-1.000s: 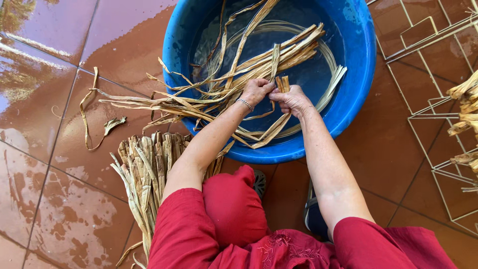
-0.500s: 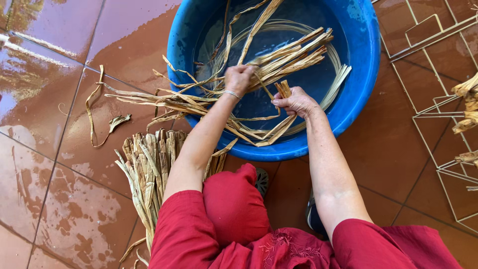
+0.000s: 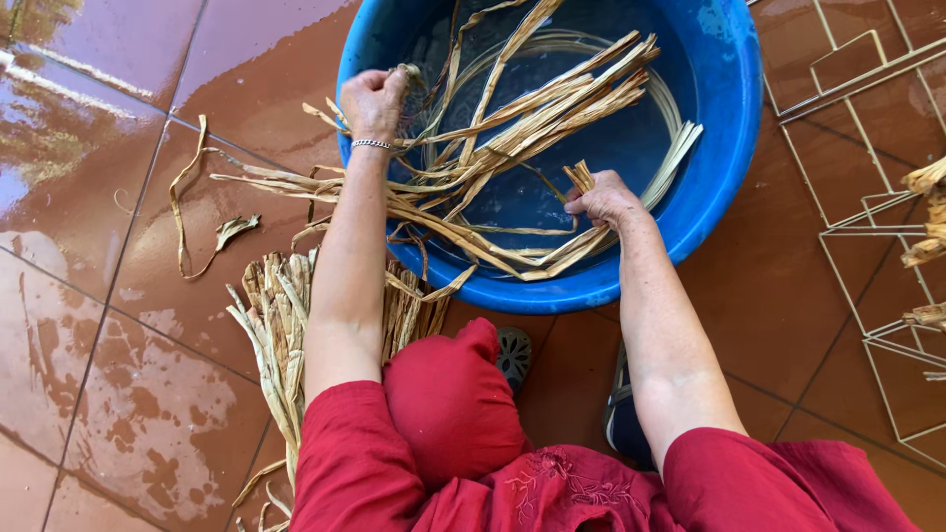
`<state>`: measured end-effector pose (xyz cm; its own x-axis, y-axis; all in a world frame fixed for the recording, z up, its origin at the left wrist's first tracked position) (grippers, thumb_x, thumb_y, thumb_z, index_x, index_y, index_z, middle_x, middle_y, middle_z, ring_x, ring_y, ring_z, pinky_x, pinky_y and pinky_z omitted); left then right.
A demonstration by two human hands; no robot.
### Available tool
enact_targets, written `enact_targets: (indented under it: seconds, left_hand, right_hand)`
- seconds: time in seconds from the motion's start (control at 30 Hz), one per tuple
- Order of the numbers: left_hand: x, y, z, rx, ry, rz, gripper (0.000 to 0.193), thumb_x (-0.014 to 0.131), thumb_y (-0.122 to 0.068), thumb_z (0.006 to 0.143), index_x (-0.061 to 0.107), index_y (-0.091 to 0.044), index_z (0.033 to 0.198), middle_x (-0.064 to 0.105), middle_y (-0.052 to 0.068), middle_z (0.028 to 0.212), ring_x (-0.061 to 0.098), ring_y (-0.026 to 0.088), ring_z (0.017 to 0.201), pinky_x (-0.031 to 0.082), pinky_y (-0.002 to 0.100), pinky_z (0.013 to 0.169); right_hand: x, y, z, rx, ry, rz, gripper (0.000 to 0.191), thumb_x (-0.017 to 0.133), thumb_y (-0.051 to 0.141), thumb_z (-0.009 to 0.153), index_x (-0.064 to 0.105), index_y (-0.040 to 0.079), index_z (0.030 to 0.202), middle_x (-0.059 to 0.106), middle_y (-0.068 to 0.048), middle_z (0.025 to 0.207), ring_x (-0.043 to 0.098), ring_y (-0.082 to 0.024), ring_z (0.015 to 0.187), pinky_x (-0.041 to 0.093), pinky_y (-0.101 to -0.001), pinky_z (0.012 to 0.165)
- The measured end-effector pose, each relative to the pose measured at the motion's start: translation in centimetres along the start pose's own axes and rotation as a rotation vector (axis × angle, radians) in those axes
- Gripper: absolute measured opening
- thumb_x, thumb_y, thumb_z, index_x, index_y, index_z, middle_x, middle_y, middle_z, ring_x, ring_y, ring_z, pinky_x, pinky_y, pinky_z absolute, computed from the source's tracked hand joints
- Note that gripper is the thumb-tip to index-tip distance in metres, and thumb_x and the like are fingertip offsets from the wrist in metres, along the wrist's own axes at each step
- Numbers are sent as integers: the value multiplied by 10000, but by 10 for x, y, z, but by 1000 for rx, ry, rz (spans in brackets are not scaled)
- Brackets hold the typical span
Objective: The person sits on a tiled floor and repeatedly dips dried plant strips into a blue basin of water, then peels off outer layers by hand. The peeled strips are placed onto a nearby wire rack.
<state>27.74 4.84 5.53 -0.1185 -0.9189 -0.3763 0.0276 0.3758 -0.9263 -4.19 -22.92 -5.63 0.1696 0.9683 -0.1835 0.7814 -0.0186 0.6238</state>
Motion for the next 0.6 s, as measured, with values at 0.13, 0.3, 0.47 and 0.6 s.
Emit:
enact_targets:
  seconds: [0.13, 0.3, 0.47, 0.6]
  left_hand:
    - [-79, -42, -2, 431, -131, 397, 200, 845, -270, 803, 798, -77, 783, 759, 61, 731, 716, 159, 646, 583, 329, 651]
    - [-242, -26, 5, 560, -302, 726, 108, 879, -192, 823, 816, -105, 808, 737, 42, 719, 695, 162, 649, 560, 335, 667]
    - [-312, -8, -4, 243, -299, 1283, 483, 916, -404, 715, 774, -77, 1042, 747, 118, 970, 701, 248, 914, 532, 501, 791]
    - [-225, -66, -32, 442, -53, 1136, 319, 840, -287, 899, 777, -101, 1151, 745, 158, 1082, 700, 309, 989, 532, 449, 859]
  right_hand:
    - [-5, 18, -12, -83, -83, 109, 323, 863, 45, 741, 730, 70, 1033, 665, -50, 740, 477, -74, 458, 342, -211, 391]
    - [8, 36, -16, -187, -19, 232, 265, 801, 26, 791, 723, 36, 1044, 741, -49, 771, 626, -49, 530, 370, -188, 403]
    - [5, 34, -13, -214, -8, 447, 212, 807, 28, 813, 683, 50, 984, 677, -39, 731, 538, -55, 514, 363, -187, 404]
    - [0, 36, -13, -279, 55, 639, 197, 807, 19, 826, 673, 56, 965, 640, -5, 718, 533, -58, 517, 376, -187, 408]
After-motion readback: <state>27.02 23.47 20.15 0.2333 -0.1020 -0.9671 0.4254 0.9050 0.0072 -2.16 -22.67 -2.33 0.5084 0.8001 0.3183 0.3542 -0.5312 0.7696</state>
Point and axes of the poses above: each hand's wrist, its own z-axis towards the middle knuckle, its own x-axis out of the palm, y = z × x, the point moved 9 cm from there along z, towards the middle knuckle
